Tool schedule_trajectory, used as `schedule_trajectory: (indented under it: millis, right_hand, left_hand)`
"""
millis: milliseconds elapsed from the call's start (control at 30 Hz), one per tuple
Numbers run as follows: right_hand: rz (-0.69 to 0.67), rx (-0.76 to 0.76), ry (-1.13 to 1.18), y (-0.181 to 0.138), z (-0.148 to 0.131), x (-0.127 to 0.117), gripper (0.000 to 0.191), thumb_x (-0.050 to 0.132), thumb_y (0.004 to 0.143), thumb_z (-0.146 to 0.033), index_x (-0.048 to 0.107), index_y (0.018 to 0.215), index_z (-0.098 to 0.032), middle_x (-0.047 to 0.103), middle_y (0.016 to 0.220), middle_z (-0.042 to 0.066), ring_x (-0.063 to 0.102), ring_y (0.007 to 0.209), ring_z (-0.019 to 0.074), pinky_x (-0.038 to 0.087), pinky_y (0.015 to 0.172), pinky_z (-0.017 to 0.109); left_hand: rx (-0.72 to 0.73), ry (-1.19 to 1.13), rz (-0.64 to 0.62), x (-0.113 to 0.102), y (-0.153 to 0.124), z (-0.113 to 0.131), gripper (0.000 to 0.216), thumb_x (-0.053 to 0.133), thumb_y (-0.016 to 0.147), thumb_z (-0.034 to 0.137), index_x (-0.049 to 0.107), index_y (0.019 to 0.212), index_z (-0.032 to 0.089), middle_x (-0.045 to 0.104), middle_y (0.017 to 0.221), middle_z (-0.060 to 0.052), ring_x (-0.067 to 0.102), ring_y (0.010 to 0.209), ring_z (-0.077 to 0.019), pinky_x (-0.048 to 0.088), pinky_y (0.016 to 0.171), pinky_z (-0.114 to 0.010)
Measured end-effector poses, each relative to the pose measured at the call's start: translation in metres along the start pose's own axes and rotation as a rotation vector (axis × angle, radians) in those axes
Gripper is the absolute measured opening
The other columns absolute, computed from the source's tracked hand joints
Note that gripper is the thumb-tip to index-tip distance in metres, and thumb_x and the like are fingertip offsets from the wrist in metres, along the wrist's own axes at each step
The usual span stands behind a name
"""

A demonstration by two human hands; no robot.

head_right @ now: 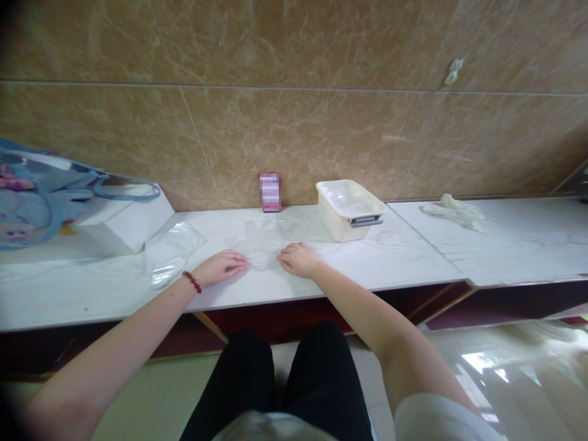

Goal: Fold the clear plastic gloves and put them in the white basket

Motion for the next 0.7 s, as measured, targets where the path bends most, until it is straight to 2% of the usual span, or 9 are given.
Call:
schedule_trajectory:
  millis: [67, 133, 233, 333, 367, 500, 600, 700]
  right_hand:
    - [-0.01, -0.018, 0.027, -0.002, 0.0, -0.005, 0.029, 0.046, 0.078, -0.034, 0.059, 0.102, -0.023, 0.06, 0.103, 0.006, 0.049, 0.099, 0.0185, 0.031, 0.086, 0.036]
    - [-0.003, -0.031, 0.064, -0.001, 0.003, -0.01, 0.031, 0.046, 0.078, -0.038, 0.059, 0.102, -0.023, 0.06, 0.102, 0.006, 0.05, 0.098, 0.0185, 0.03, 0.088, 0.037]
    - [0.038, 0.023, 0.097, 0.013, 0.014, -0.016, 0.03, 0.039, 0.082, -0.037, 0.059, 0.1, -0.022, 0.062, 0.097, 0.005, 0.051, 0.097, 0.0171, 0.032, 0.086, 0.035]
    - [0.053, 0.113, 0.101, 0.043, 0.024, -0.014, 0.03, 0.035, 0.084, -0.033, 0.06, 0.095, -0.02, 0.063, 0.095, 0.006, 0.052, 0.095, 0.0164, 0.035, 0.084, 0.033]
    - [0.045, 0.124, 0.105, 0.056, 0.025, -0.011, 0.03, 0.035, 0.084, -0.033, 0.06, 0.095, -0.02, 0.062, 0.096, 0.006, 0.052, 0.096, 0.0164, 0.035, 0.084, 0.032]
    - [-0.02, 0.099, 0.149, 0.099, 0.014, 0.006, 0.029, 0.039, 0.082, -0.031, 0.057, 0.103, -0.02, 0.059, 0.106, 0.006, 0.05, 0.101, 0.0163, 0.036, 0.087, 0.031]
    - [-0.087, 0.083, 0.161, 0.115, -0.001, 0.021, 0.034, 0.042, 0.08, -0.034, 0.052, 0.111, -0.022, 0.053, 0.116, 0.007, 0.046, 0.107, 0.0183, 0.036, 0.089, 0.034]
    - [-0.149, 0.087, 0.158, 0.116, -0.011, 0.033, 0.042, 0.041, 0.079, -0.043, 0.047, 0.118, -0.026, 0.042, 0.127, 0.008, 0.038, 0.115, 0.0232, 0.032, 0.092, 0.041]
  left_hand:
    - [-0.011, -0.055, -0.055, -0.002, -0.006, -0.001, 0.029, 0.043, 0.079, 0.035, 0.064, 0.095, 0.022, 0.064, 0.095, -0.004, 0.054, 0.094, -0.0152, 0.036, 0.088, -0.029]
    - [-0.081, -0.126, -0.103, -0.004, -0.011, -0.008, 0.031, 0.044, 0.078, 0.038, 0.063, 0.097, 0.022, 0.064, 0.097, -0.003, 0.055, 0.093, -0.0149, 0.038, 0.086, -0.028]
    - [-0.366, -0.169, -0.039, -0.013, -0.015, -0.039, 0.038, 0.039, 0.078, 0.042, 0.062, 0.097, 0.019, 0.064, 0.097, -0.003, 0.057, 0.088, -0.0151, 0.041, 0.08, -0.025]
    - [-0.667, -0.055, 0.089, -0.023, -0.009, -0.079, 0.04, 0.038, 0.077, 0.04, 0.058, 0.102, 0.015, 0.062, 0.101, -0.006, 0.057, 0.088, -0.0163, 0.042, 0.079, -0.024]
    - [-0.739, 0.002, 0.095, -0.025, -0.004, -0.091, 0.042, 0.04, 0.075, 0.038, 0.056, 0.105, 0.014, 0.061, 0.103, -0.007, 0.057, 0.089, -0.0169, 0.041, 0.079, -0.024]
    - [-0.969, 0.15, -0.051, -0.021, 0.016, -0.126, 0.053, 0.048, 0.067, 0.043, 0.05, 0.111, 0.012, 0.058, 0.106, -0.013, 0.056, 0.093, -0.0213, 0.041, 0.077, -0.026]
    - [-0.992, 0.164, -0.138, -0.016, 0.025, -0.136, 0.052, 0.05, 0.064, 0.047, 0.054, 0.103, 0.013, 0.06, 0.101, -0.014, 0.057, 0.089, -0.0232, 0.042, 0.072, -0.027]
    - [-0.895, 0.138, -0.144, -0.013, 0.03, -0.135, 0.032, 0.045, 0.069, 0.039, 0.06, 0.086, 0.016, 0.064, 0.087, -0.011, 0.059, 0.079, -0.0212, 0.042, 0.068, -0.027]
Point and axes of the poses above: each hand's wrist, its own y-axis towards the middle knuckle, its own x-axis out of the palm, z = x × y, the point moved 5 cm from there along y, towards the middle knuckle
